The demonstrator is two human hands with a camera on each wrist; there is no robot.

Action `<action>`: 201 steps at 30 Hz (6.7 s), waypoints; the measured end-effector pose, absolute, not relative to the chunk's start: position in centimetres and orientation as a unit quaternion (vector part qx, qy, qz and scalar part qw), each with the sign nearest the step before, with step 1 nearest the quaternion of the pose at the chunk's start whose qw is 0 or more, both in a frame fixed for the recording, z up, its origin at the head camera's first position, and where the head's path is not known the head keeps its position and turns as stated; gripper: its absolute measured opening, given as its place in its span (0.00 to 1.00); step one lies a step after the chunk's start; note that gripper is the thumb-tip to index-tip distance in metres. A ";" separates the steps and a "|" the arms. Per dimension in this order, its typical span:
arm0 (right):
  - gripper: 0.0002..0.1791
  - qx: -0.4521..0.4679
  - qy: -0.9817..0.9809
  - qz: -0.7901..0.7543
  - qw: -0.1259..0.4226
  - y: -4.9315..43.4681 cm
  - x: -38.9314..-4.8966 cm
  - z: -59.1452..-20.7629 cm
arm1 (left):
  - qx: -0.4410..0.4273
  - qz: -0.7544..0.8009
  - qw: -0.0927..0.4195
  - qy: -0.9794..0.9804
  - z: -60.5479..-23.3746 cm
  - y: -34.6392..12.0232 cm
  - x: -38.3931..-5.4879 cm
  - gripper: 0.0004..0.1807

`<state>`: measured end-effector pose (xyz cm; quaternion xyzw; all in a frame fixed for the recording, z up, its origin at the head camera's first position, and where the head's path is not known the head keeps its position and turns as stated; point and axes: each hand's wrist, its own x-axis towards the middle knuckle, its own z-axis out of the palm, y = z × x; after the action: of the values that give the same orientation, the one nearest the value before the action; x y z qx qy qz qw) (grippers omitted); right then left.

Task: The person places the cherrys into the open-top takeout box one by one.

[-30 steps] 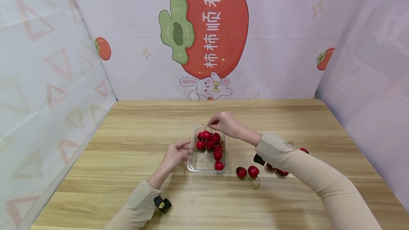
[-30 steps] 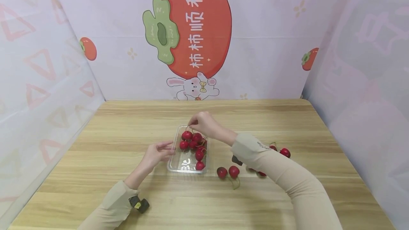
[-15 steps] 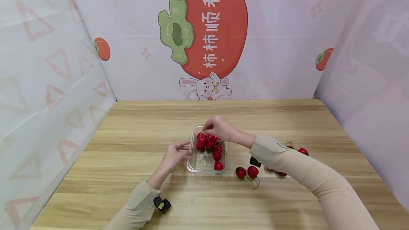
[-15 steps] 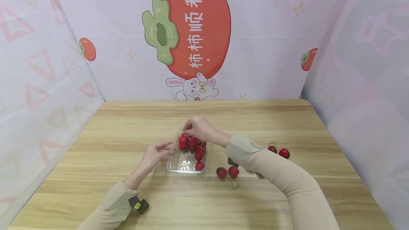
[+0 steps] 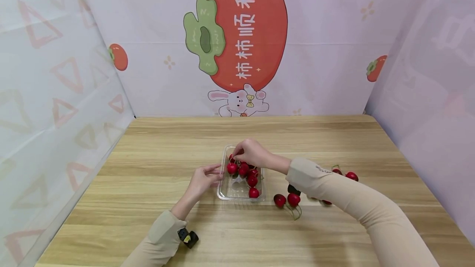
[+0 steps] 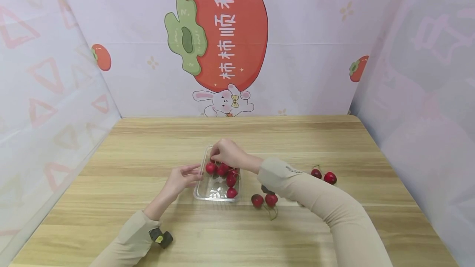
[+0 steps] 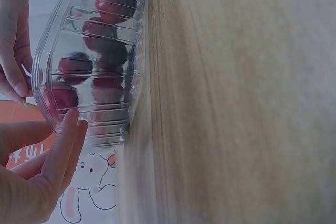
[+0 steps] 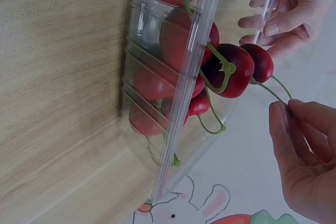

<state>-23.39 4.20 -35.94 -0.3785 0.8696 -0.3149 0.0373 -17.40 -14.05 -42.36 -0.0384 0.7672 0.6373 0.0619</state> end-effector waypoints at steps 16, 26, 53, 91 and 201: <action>0.04 -0.383 0.870 -0.305 0.053 3.6 -23.4 -36.7 | -0.043 0.633 0.065 0.771 -42.2 -14.0 -17.4 0.21; 0.03 -0.372 0.877 -0.295 0.065 3.4 -23.3 -36.9 | -0.045 0.633 0.065 0.770 -42.3 -14.0 -17.4 0.21; 0.02 -0.369 0.883 -0.279 0.079 3.0 -23.3 -37.8 | -0.045 0.631 0.071 0.771 -42.2 -14.0 -17.3 0.21; 0.06 -0.375 0.868 -0.315 0.085 3.9 -23.9 -37.0 | -0.039 0.628 0.064 0.775 -42.5 -14.0 -17.5 0.20; 0.12 -0.237 0.905 -0.344 0.088 26.6 -18.9 -39.0 | -0.029 0.641 0.081 0.763 -40.5 -13.8 -16.6 0.21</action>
<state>-18.88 26.62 -39.04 -0.2369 0.9045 -0.3435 0.0880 -16.58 -13.78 -40.45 -0.0289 0.7628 0.6409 0.0810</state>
